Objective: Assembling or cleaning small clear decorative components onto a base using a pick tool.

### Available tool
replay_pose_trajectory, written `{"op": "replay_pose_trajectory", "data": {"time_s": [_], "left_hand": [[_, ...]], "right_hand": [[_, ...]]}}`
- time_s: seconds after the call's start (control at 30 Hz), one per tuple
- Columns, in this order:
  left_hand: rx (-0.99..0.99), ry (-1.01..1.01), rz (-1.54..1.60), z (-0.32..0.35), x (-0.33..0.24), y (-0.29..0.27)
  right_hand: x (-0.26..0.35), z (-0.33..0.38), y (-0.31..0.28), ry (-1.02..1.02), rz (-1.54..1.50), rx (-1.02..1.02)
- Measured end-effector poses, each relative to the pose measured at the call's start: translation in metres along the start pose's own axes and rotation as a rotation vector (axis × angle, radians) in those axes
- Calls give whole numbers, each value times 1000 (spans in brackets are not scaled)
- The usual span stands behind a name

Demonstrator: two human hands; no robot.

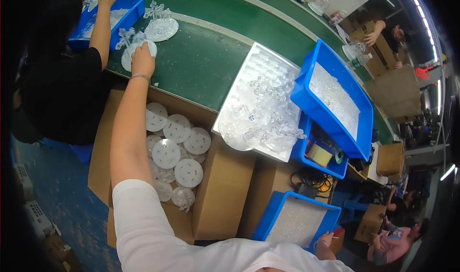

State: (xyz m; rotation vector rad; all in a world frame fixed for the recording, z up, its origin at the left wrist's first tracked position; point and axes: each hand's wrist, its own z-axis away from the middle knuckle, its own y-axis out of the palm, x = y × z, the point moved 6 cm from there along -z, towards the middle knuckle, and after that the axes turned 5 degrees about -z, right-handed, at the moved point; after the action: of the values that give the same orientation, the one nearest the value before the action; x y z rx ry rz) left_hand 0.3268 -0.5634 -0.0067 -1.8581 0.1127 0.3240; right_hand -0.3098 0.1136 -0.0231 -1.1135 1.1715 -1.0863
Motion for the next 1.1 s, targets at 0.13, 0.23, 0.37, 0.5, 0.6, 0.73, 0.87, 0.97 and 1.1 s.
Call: {"op": "replay_pose_trajectory", "data": {"time_s": [0.13, 0.23, 0.37, 0.5, 0.6, 0.73, 0.87, 0.97, 1.1], "left_hand": [[-44, 151, -15, 25, -15, -12], [-94, 112, 5, 42, -21, -25], [-108, 184, 22, 70, -22, -32], [-153, 251, 180, 103, -39, -42], [-94, 241, 198, 116, -48, -51], [-52, 198, 368, 131, -74, -86], [-67, 267, 372, 167, -122, -147], [-28, 318, 514, 208, -152, -179], [107, 422, 668, 282, -210, -224]], "right_hand": [[-16, -15, 16, -40, -28, -69], [-35, -30, 25, -29, -37, -94], [-26, -25, 20, -341, 73, -82], [-11, -1, -4, -331, -130, -98], [-11, -6, -2, -397, -226, -58], [-13, -10, 3, -509, -360, -59], [-28, -19, 11, -511, -360, 18], [-30, -21, 8, -687, -384, -99], [-31, -25, 2, -729, -321, 16]]}}
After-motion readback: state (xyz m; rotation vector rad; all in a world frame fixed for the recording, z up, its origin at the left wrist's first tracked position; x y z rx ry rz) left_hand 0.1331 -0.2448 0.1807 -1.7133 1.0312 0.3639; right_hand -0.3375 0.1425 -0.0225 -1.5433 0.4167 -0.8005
